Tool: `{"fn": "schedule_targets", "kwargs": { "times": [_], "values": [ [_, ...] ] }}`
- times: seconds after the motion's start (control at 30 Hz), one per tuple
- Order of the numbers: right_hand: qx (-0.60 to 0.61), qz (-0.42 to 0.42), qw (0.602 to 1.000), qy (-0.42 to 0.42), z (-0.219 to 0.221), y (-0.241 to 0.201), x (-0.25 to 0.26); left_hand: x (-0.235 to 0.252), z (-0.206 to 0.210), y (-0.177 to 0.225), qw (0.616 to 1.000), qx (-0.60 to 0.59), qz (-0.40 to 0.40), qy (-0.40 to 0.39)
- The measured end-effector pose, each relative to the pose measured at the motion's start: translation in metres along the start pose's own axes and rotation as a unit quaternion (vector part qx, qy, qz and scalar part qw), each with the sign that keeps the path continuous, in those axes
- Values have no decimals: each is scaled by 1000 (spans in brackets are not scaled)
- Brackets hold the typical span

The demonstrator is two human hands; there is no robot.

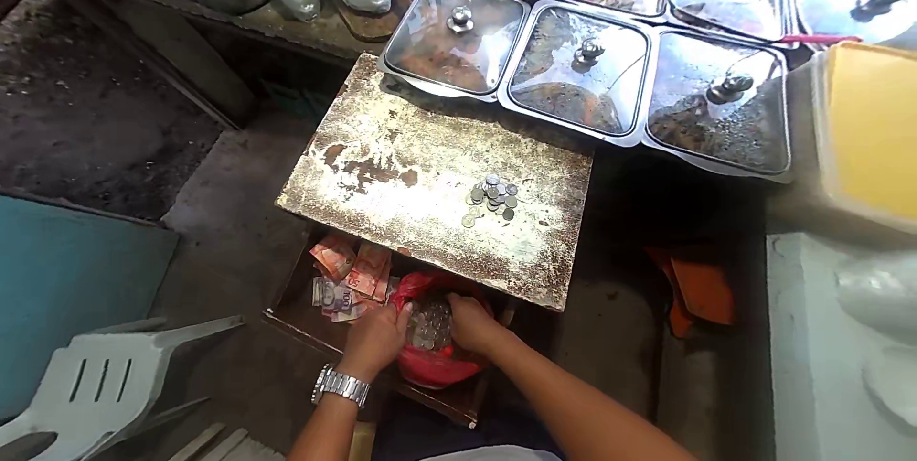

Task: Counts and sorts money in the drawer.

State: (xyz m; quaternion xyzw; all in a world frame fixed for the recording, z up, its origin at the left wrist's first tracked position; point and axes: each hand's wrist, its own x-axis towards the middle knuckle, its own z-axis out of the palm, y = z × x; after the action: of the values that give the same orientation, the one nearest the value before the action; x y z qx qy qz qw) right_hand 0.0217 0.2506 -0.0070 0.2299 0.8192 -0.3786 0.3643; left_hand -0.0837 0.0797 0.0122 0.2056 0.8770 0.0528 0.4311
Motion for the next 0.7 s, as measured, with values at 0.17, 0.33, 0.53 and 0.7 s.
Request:
{"fn": "schedule_targets", "kwargs": {
  "times": [0.17, 0.33, 0.53, 0.7],
  "values": [
    [-2, -9, 1000, 13, 1, 0, 3, 2, 13, -18, 1000, -26, 7, 5],
    [-12, -4, 1000, 22, 10, -7, 12, 9, 28, -40, 996, -85, 25, 14],
    [-101, -54, 993, -19, 28, -6, 9, 8, 42, -48, 991, -125, 21, 39],
    [-115, -55, 992, -20, 25, -6, -1, 10, 46, -50, 990, -130, 27, 50]
  ]
}}
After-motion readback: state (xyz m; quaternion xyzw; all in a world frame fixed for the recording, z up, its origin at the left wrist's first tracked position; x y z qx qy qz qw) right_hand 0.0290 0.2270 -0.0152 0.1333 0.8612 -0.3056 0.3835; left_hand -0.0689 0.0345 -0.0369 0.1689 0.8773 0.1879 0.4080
